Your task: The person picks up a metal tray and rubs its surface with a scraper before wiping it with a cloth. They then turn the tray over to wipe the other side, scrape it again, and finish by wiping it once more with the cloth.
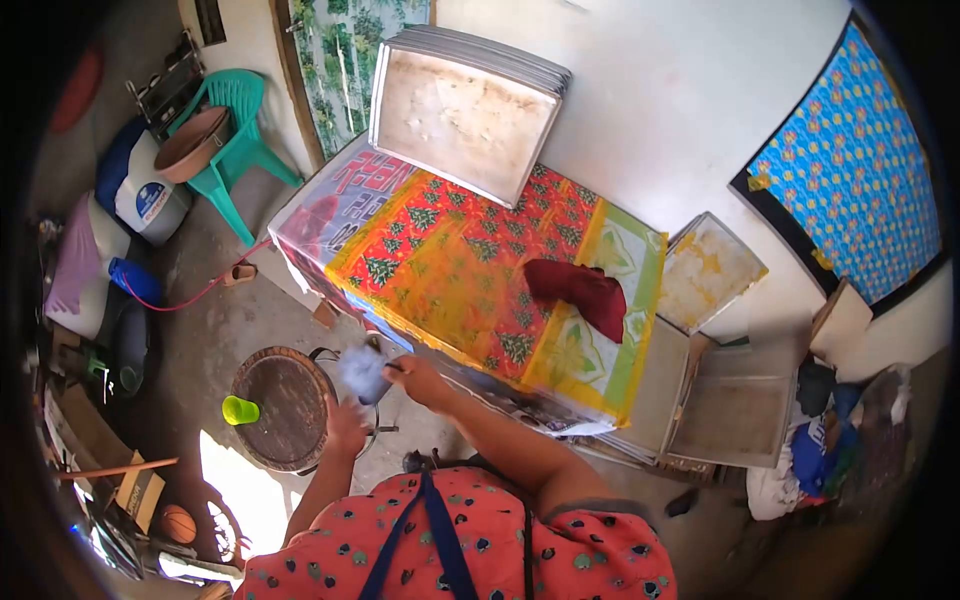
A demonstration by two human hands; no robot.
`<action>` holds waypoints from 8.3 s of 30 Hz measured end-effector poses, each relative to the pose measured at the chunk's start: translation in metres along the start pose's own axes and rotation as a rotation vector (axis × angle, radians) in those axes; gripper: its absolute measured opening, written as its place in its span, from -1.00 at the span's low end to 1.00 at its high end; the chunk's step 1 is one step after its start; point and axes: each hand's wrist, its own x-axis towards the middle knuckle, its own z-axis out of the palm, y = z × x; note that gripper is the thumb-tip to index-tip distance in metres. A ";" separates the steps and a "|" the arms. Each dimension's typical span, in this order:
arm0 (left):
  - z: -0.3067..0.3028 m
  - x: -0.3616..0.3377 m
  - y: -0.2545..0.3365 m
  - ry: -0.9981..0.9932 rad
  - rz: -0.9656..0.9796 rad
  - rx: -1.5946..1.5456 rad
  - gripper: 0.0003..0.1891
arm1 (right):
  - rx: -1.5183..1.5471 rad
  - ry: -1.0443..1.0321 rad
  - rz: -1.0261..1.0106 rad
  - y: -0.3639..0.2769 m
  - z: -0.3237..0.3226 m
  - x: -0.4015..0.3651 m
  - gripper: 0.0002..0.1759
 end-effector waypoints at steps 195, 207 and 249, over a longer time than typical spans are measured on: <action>0.233 0.007 -0.168 0.073 -0.018 0.521 -0.73 | -0.857 0.014 -0.383 0.150 -0.216 -0.038 -0.54; 0.219 0.012 -0.165 -0.071 -0.074 0.512 -0.65 | -0.954 0.097 -0.456 0.133 -0.184 0.021 -0.55; 0.209 0.021 -0.168 -0.257 -0.101 0.681 -0.66 | -0.971 -0.072 -0.606 0.029 -0.026 0.104 -0.53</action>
